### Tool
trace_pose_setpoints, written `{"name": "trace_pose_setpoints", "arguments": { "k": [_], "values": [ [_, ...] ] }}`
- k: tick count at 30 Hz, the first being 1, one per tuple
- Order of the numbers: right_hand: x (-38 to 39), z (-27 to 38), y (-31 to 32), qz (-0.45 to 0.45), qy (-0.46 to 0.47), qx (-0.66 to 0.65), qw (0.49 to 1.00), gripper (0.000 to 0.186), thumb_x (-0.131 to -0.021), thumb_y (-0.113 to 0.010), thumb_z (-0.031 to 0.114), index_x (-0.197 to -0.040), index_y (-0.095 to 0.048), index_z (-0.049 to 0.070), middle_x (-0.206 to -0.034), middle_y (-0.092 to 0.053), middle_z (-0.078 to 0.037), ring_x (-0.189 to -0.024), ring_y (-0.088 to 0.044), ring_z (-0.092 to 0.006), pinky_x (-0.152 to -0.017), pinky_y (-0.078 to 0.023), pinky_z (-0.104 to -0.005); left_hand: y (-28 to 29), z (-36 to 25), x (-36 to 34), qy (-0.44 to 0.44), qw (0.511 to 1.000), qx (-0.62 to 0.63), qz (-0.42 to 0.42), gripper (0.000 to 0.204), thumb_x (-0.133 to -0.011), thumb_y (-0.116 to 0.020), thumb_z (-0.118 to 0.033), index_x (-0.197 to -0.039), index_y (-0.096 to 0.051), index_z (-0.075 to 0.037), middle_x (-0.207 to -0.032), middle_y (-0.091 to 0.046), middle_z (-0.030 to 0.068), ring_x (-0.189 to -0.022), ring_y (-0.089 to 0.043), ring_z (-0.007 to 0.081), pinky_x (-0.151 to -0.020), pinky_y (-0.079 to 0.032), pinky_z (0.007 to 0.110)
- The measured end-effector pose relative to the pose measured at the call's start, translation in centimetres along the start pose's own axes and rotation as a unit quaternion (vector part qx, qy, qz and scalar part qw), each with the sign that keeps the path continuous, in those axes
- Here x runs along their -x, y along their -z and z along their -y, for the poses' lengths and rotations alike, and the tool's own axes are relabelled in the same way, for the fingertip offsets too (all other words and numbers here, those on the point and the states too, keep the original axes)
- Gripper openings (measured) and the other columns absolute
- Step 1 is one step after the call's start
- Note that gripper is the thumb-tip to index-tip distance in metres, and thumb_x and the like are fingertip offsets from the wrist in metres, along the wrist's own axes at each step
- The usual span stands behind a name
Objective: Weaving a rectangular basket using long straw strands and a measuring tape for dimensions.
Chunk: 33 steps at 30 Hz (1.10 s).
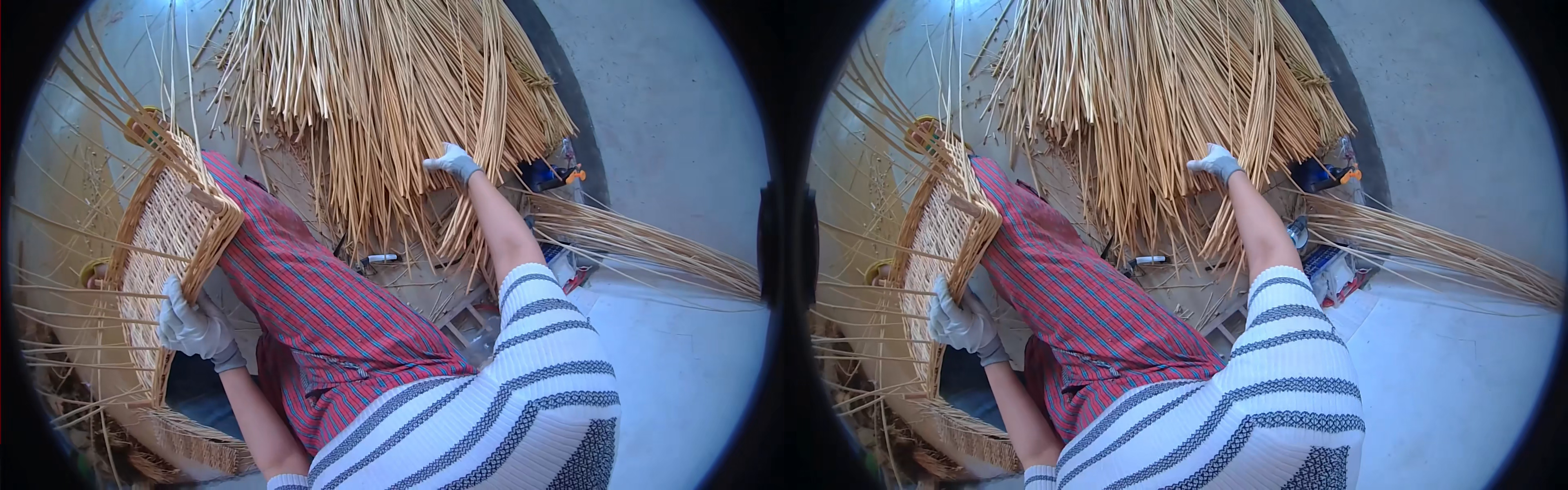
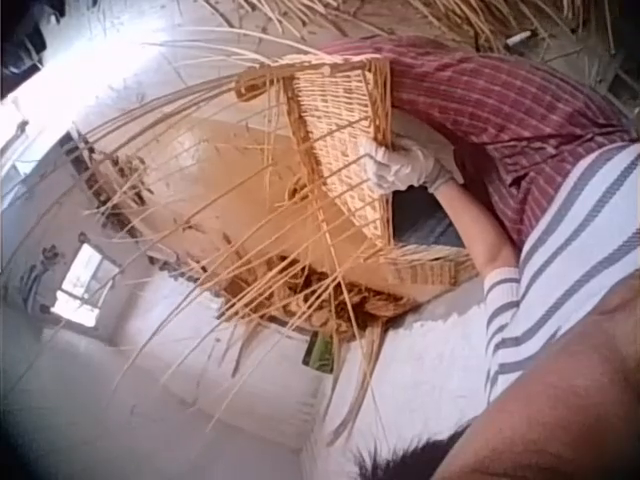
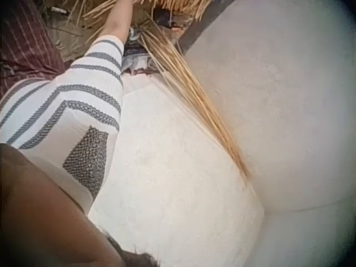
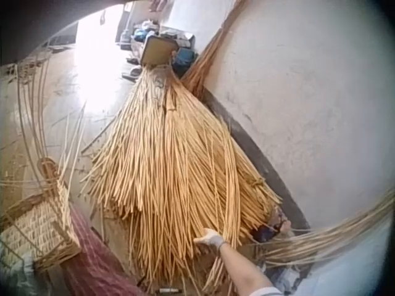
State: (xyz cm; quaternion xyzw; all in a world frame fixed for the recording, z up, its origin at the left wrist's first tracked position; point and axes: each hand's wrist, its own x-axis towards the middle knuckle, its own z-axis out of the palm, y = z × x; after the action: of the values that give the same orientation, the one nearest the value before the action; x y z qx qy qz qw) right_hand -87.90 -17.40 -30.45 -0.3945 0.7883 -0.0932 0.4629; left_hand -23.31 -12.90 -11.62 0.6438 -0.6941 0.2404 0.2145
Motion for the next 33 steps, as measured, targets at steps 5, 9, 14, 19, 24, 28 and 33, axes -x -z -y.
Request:
{"name": "trace_pose_setpoints", "arguments": {
  "k": [5,9,14,19,24,28,33],
  "values": [
    [2.5,0.8,2.1,0.128,-0.024,-0.27,0.954,0.069,-0.091,-0.088,0.01,-0.147,-0.053,-0.008,-0.132,-0.073,-0.018,-0.113,-0.075,-0.0267,-0.099,-0.061,-0.0378,0.1,-0.1,0.1,0.007,1.0,0.013,0.009,0.046,-0.098,-0.079,-0.031,-0.141,-0.07,-0.016,-0.128,-0.074,-0.0014,-0.113,-0.069,0.0219,-0.101,-0.046,0.042],
    [4.7,3.4,2.5,0.174,-0.041,-0.351,0.919,0.056,-0.094,-0.08,0.0,-0.144,-0.055,-0.006,-0.131,-0.072,-0.018,-0.115,-0.075,-0.0293,-0.096,-0.065,-0.0416,0.1,-0.1,0.1,0.01,1.0,0.008,0.01,0.047,-0.097,-0.079,-0.029,-0.141,-0.069,-0.016,-0.128,-0.074,-0.0005,-0.112,-0.068,0.0225,-0.101,-0.046,0.043],
    [5.7,4.4,0.9,0.165,-0.054,-0.396,0.902,0.048,-0.094,-0.077,-0.007,-0.138,-0.056,-0.002,-0.126,-0.072,-0.017,-0.106,-0.076,-0.0304,-0.092,-0.067,-0.0459,-0.1,0.1,0.2,0.008,1.0,0.014,0.01,0.047,-0.097,-0.08,-0.028,-0.141,-0.07,-0.015,-0.126,-0.074,0.0005,-0.11,-0.068,0.0235,-0.099,-0.047,0.043],
    [5.9,5.2,-0.9,0.115,0.016,-0.272,0.955,0.039,-0.088,-0.087,0.004,-0.121,-0.067,0.005,-0.107,-0.077,-0.009,-0.09,-0.075,-0.019,-0.077,-0.064,-0.0358,-0.2,0.2,0.5,0.014,1.0,0.01,0.016,0.046,-0.099,-0.078,-0.03,-0.141,-0.068,-0.014,-0.134,-0.075,0.002,-0.116,-0.069,0.0238,-0.103,-0.045,0.043],
    [6.9,6.8,-1.2,0.166,-0.061,-0.218,0.96,0.035,-0.093,-0.087,0.014,-0.121,-0.067,0.006,-0.104,-0.078,-0.008,-0.081,-0.074,-0.0162,-0.069,-0.061,-0.0351,-0.4,0.3,0.5,0.01,1.0,0.006,0.012,0.047,-0.099,-0.078,-0.03,-0.142,-0.068,-0.015,-0.131,-0.075,0.001,-0.113,-0.068,0.0235,-0.102,-0.045,0.043],
    [7.6,7.2,-1.5,0.197,-0.044,-0.311,0.929,0.039,-0.094,-0.087,0.015,-0.126,-0.067,0.006,-0.105,-0.078,-0.007,-0.086,-0.075,-0.0171,-0.072,-0.061,-0.034,-0.5,0.4,0.6,0.005,1.0,-0.001,-0.001,0.045,-0.098,-0.077,-0.029,-0.142,-0.069,-0.018,-0.127,-0.074,-0.0019,-0.11,-0.068,0.0226,-0.1,-0.045,0.043],
    [8.1,7.2,-1.7,0.247,-0.019,-0.349,0.904,0.038,-0.097,-0.082,0.015,-0.13,-0.068,0.001,-0.109,-0.079,-0.009,-0.087,-0.074,-0.0179,-0.075,-0.062,-0.034,-0.6,0.5,0.7,0.004,1.0,0.001,-0.008,0.045,-0.098,-0.077,-0.026,-0.141,-0.068,-0.018,-0.129,-0.073,-0.0024,-0.112,-0.067,0.0221,-0.101,-0.045,0.043]
  ]
}}
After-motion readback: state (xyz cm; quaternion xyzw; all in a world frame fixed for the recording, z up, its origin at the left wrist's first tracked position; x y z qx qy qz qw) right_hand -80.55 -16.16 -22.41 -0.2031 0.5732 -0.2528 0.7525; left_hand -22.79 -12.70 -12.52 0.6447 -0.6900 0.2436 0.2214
